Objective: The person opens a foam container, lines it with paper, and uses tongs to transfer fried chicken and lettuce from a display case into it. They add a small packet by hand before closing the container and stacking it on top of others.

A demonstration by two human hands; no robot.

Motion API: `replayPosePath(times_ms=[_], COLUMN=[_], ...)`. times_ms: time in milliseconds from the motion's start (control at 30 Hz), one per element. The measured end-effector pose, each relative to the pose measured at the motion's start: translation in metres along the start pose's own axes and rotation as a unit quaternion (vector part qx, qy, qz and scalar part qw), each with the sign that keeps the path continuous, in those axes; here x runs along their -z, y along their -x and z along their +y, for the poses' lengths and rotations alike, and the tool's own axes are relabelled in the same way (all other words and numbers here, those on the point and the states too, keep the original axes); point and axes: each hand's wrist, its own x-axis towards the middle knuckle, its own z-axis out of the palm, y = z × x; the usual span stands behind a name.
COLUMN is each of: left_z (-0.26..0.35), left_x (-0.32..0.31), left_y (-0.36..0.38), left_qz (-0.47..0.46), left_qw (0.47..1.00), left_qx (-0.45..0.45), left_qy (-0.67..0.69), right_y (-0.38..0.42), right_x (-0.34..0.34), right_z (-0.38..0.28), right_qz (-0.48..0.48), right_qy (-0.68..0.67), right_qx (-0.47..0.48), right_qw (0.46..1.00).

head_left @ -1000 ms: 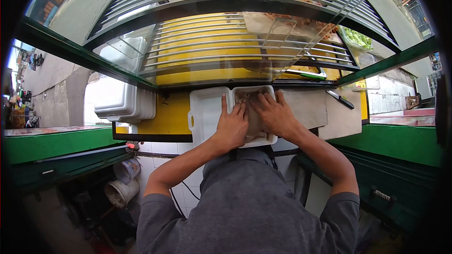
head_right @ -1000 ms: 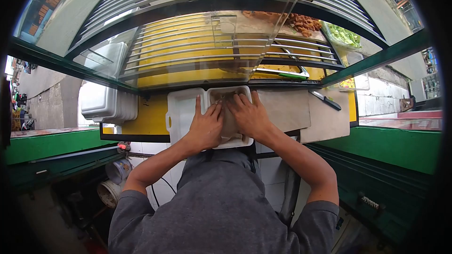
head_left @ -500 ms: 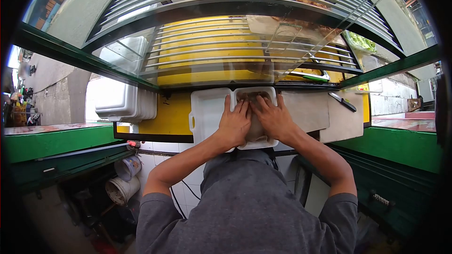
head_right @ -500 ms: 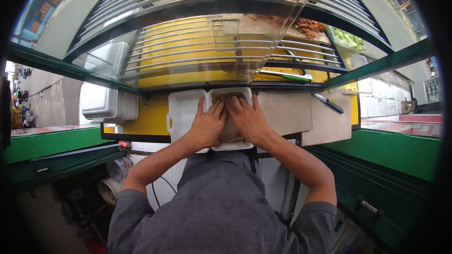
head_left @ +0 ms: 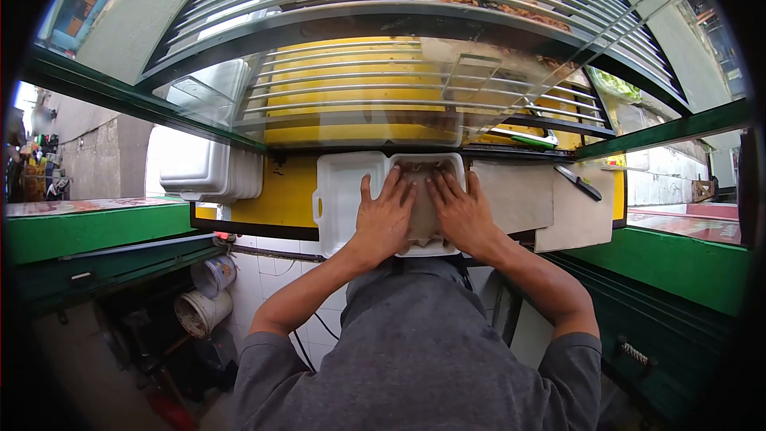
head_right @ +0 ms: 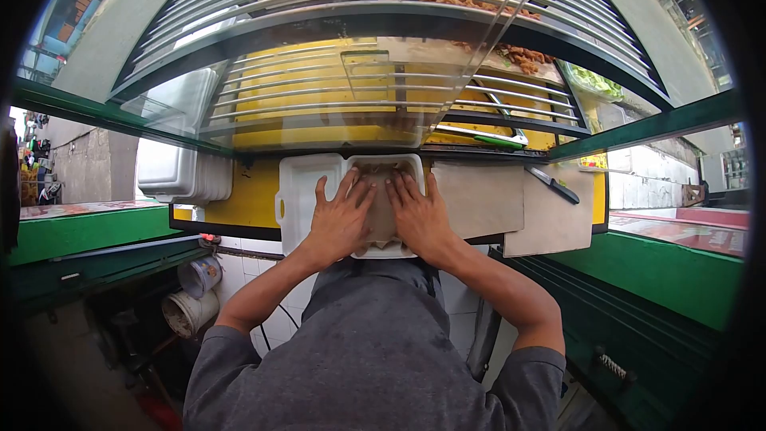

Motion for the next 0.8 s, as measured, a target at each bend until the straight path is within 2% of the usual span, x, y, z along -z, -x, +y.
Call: replayPosePath(times_ms=[133,200,300,400,500,600,800], left_z=[0.003,0.008,0.014,0.024,0.023,0.029,0.045], left_x=[-0.002,0.001,-0.015,-0.021,-0.017,0.000,-0.017], left_y=[0.000,-0.004,-0.004,-0.006,-0.004,0.002,0.009], left_qz=[0.009,0.007,0.049,0.047,0.071,0.014,0.103], left_qw=[1.000,1.000,0.993,0.991,0.994,0.993,0.979], left_qx=[0.004,0.019,0.022,0.048,0.047,0.098,0.160], left_qy=[-0.030,-0.023,-0.104,-0.120,-0.074,-0.063,-0.067], right_y=[0.003,0.003,-0.001,-0.006,-0.007,-0.005,-0.008], right_x=[-0.010,-0.008,0.001,-0.003,-0.004,-0.005,-0.002], right_z=[0.016,0.017,0.015,0.012,0.012,0.014,0.012], right_qz=[0.020,0.019,0.011,0.017,0.036,0.045,0.029], right_qy=[-0.093,-0.089,-0.064,-0.039,-0.045,-0.041,-0.048], right_qx=[0.028,0.041,0.055,0.059,0.067,0.075,0.080], right_qw=[0.995,0.995,0.996,0.997,0.996,0.995,0.995])
